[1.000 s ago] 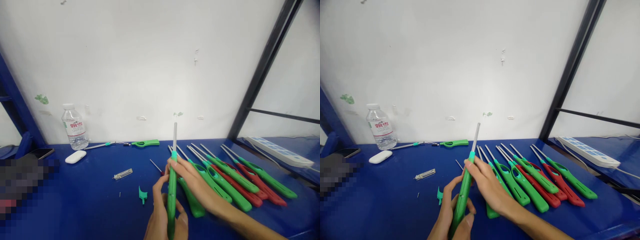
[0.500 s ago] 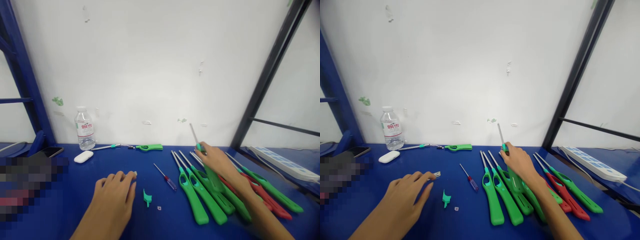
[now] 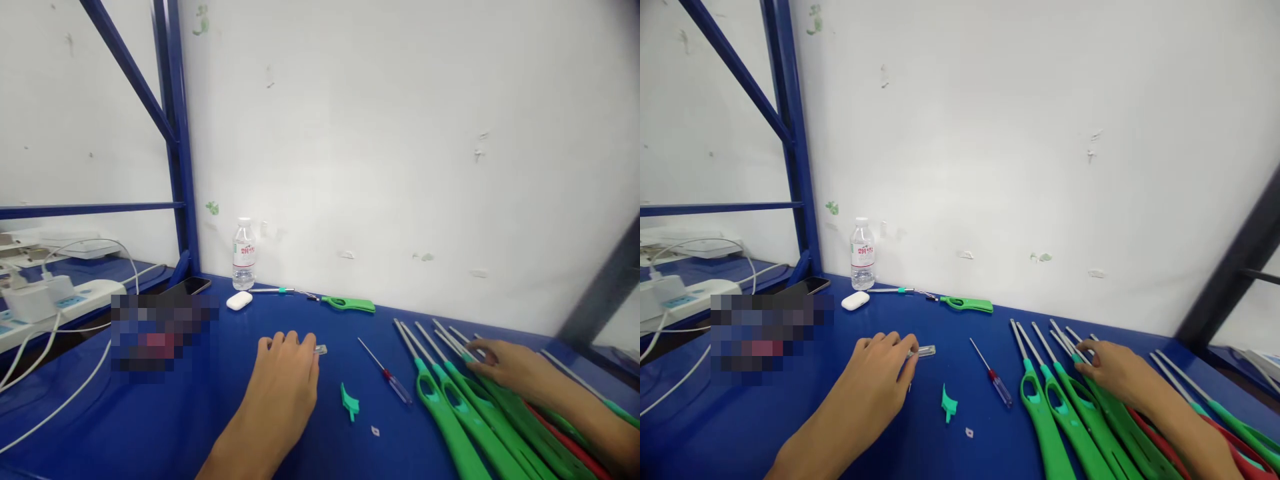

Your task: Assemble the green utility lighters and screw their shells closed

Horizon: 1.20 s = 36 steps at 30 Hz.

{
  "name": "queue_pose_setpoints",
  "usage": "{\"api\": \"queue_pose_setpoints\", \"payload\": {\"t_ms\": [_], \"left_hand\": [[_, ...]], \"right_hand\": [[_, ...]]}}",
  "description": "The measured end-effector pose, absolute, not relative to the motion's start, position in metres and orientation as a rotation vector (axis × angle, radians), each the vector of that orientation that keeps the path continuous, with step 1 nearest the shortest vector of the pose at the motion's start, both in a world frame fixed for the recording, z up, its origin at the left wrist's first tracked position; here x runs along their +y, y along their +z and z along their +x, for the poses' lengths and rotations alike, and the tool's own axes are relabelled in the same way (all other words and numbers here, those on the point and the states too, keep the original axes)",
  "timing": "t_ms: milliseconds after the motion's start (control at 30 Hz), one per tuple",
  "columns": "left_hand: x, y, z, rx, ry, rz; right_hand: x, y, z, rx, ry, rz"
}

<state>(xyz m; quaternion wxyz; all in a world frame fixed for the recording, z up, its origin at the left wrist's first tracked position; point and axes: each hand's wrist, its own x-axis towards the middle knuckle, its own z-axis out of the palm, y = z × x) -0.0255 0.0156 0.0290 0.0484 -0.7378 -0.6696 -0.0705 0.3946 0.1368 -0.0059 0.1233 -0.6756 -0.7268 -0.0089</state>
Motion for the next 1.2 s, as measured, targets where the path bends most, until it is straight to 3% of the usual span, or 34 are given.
{"api": "queue_pose_setpoints", "payload": {"t_ms": [167,333,633,900,1200], "left_hand": [[0.015,0.029,-0.027,-2.047,-0.199,-2.254],[0.016,0.029,-0.029,-2.047,-0.185,-2.251],[0.018,0.033,-0.032,-2.058,-0.155,-2.235],[0.017,0.031,-0.034,-2.064,-0.142,-2.248],[0.022,0.026,-0.035,-2.094,-0.11,-2.236]], "right_hand": [[0.134,0.001,0.371,-2.162,-0.157,-1.836],[0.14,0.021,0.297,-2.497,-0.148,-1.423],[0.233,0.024,0.198,-2.803,-0.157,-1.249],[0.258,0.012,0.191,-2.888,-0.168,-1.271],[0.228,0.014,0.228,-2.873,-0.1,-1.12]]}}
